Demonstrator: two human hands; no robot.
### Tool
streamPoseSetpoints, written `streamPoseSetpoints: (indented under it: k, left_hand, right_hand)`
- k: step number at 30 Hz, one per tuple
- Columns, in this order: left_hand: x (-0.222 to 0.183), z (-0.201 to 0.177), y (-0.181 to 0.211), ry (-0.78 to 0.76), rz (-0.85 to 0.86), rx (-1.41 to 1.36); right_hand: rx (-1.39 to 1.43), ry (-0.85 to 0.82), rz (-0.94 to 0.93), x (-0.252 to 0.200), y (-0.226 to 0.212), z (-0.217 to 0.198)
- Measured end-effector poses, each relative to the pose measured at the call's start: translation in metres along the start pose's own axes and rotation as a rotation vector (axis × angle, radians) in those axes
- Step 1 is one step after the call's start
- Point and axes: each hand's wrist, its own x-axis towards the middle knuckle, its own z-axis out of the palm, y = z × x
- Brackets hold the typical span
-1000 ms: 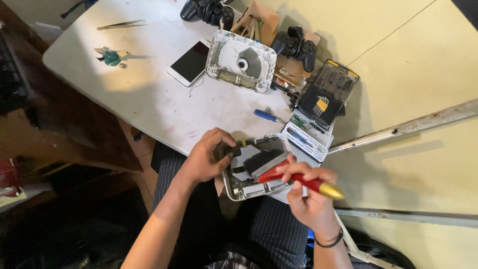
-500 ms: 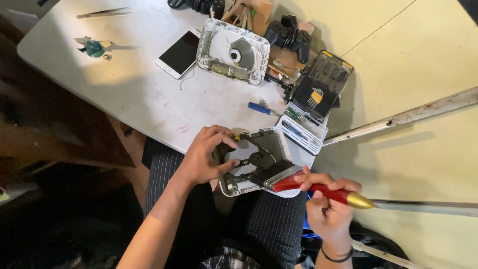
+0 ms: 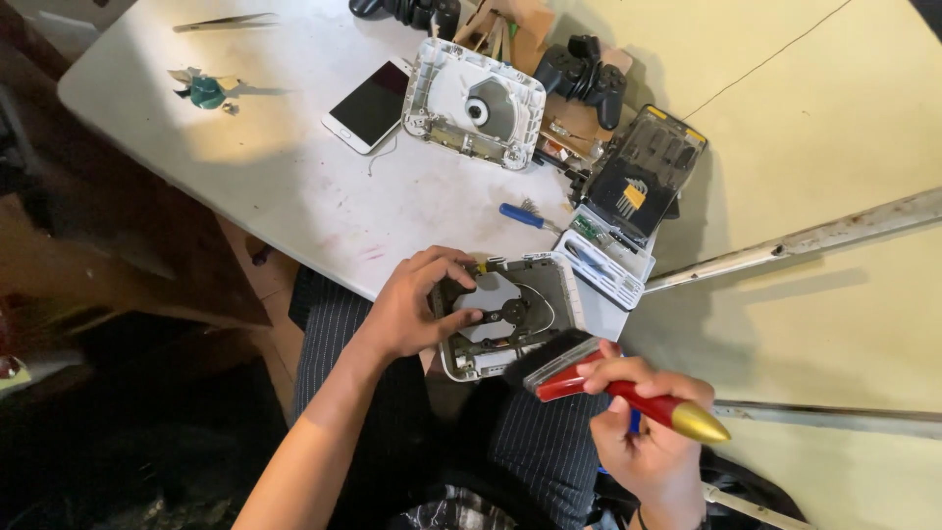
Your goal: Cleaning and inspecting a disc drive mechanism using a paintbrush and a screwdriver on a repair bench.
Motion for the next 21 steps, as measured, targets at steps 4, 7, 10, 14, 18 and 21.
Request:
streamPoseSetpoints:
  k: [4,7,10,14,18,21]
  left_hand:
    - [0.001,0.0,-0.003,-0.003,0.013,-0.044]
    - [0.001,-0.001,-0.003,-0.007,-0.011,-0.008]
    - [-0.003,-0.001,-0.001,-0.013,-0.036,-0.008]
    - [0.002,-0.001,0.0,-0.011,-0.007,-0.009]
    - [0.002,0.0,-0.001,-0.003,-0.002,-0.037]
    - [0.0,0.001,-0.004,-0.004,-0.02,-0.03]
  right_hand:
    - [-0.028,0.067,-0.095,0.0,-0.003,0.019]
    - [0.046,-0.024,-0.07,-0.012,0.009,0.027]
    - [0.027,0.018,-0.001,-0.015,0.0,0.019]
    - [-0.052,0.117,-0.023,-0.008,-0.013,0.023]
    - [0.042,-0.005,-0.063,-0.019,0.0,0.048]
    - [-0.068,-0.004,0.058,-0.017,-0.022,0.042]
